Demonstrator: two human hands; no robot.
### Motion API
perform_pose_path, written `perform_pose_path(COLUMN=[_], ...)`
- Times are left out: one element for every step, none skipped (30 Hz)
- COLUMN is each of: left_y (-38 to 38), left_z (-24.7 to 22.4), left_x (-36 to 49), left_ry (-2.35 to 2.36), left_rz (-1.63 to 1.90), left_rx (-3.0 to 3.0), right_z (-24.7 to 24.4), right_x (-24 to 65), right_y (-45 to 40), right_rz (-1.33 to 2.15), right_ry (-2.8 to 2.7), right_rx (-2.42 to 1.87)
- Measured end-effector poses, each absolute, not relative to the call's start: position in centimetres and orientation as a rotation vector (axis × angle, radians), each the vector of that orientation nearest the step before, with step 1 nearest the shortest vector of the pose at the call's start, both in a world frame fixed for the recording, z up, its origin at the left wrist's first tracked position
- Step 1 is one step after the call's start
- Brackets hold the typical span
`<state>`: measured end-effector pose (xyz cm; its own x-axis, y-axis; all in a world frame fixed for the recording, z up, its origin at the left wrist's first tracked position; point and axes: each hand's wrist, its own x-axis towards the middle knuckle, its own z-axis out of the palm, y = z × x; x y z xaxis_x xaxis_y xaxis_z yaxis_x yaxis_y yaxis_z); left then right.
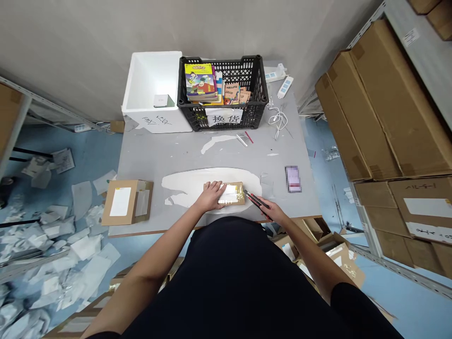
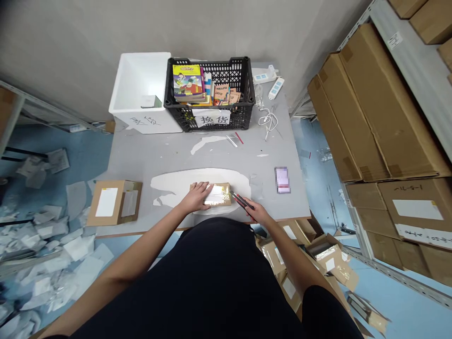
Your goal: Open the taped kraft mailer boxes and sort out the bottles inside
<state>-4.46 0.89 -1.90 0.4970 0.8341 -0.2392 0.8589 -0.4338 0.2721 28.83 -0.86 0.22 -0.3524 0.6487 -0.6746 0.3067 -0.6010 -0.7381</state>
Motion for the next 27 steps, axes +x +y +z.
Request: perform_pose_path(left_y=[0.9, 0.9, 0.9, 0.9, 0.9, 0.9, 0.8, 0.8, 0.8, 0.8, 0.8, 0.8, 0.8, 0.7, 0.7, 0.7, 0.7, 0.6, 0.6, 0.5, 0.5, 0.5, 0.5, 0.5, 0.5, 0.5, 0.5], left_z=[-1.9, -1.9, -1.9, -1.9, -1.9, -1.9, -1.9, -1.9, -1.9, -1.9, -1.9, -1.8, -1.8, -1.7, -1.6, -1.6, -1.5, -1.4, -1.4, -1.4, -1.4, -1.4, -1.5, -1.5, -1.6, -1.7, -1.7], left_x=[-4.5, -4.5, -4.5, -4.5, -4.5, -4.6, -4.6, -4.6, -4.6, -4.7, -4.7, -4.7, -4.7, -4.8, -4.8, -4.8, -4.8, -4.8, -4.8, -4.9, -4.9, -4.9, -5.0, -5.0, -5.1, -5.1, -5.1], left_ry=[1.409, 1.406, 1.406, 1.406, 1.407, 1.406, 1.402, 1.396, 1.389, 1.384, 1.379, 1.374, 1.37, 1.366, 1.363, 1.361, 1.359, 1.358, 1.355, 1.35, 1.345, 1.339, 1.335, 1.331, 1.329, 1.329, 1.329], left_rz=[-0.096, -0.096, -0.097, -0.099, -0.101, -0.104, -0.106, -0.107, -0.107, -0.107, -0.108, -0.11, -0.113, -0.119, -0.126, -0.132, -0.136, -0.136, -0.131, -0.124, -0.116, -0.107, -0.099, -0.093, -0.089, -0.086, -0.086], left_rx=[2.388, 2.386, 2.385, 2.384, 2.384, 2.385, 2.388, 2.393, 2.399, 2.406, 2.411, 2.414, 2.414, 2.411, 2.406, 2.401, 2.398, 2.398, 2.399, 2.402, 2.406, 2.41, 2.414, 2.418, 2.421, 2.423, 2.424], right_z=[0.2, 0.1, 0.0, 0.0, -0.1, -0.1, -0.1, 0.0, 0.1, 0.2, 0.3, 0.5, 0.7, 0.8, 0.9, 0.9, 0.9, 0.7, 0.5, 0.3, 0.0, -0.3, -0.7, -1.0, -1.2, -1.5, -1.6], right_x=[29.0, 29.2, 29.4, 29.6, 29.8, 29.9, 30.0, 30.1, 30.1, 30.1, 30.1, 30.0, 30.1, 30.1, 30.2, 30.3, 30.4, 30.5, 30.5, 30.5, 30.4, 30.2, 30.0, 29.8, 29.5, 29.3, 29.1], right_y=[-0.8, -0.7, -0.6, -0.4, -0.3, -0.2, -0.1, -0.1, -0.2, -0.3, -0.4, -0.6, -0.7, -0.8, -0.9, -1.0, -1.0, -1.0, -1.0, -0.9, -0.8, -0.7, -0.6, -0.5, -0.5, -0.4, -0.4], right_rz=[2.056, 2.068, 2.08, 2.089, 2.095, 2.098, 2.102, 2.106, 2.108, 2.11, 2.11, 2.11, 2.108, 2.106, 2.104, 2.099, 2.091, 2.077, 2.058, 2.033, 2.002, 1.973, 1.951, 1.937, 1.932, 1.935, 1.941], right_ry=[-1.257, -1.26, -1.266, -1.275, -1.287, -1.299, -1.308, -1.312, -1.313, -1.313, -1.312, -1.313, -1.316, -1.319, -1.322, -1.325, -1.325, -1.32, -1.307, -1.289, -1.269, -1.249, -1.232, -1.22, -1.213, -1.209, -1.209], right_rx=[-1.613, -1.606, -1.602, -1.603, -1.606, -1.611, -1.615, -1.616, -1.616, -1.611, -1.604, -1.597, -1.591, -1.587, -1.586, -1.589, -1.594, -1.602, -1.61, -1.619, -1.628, -1.637, -1.645, -1.65, -1.651, -1.645, -1.634])
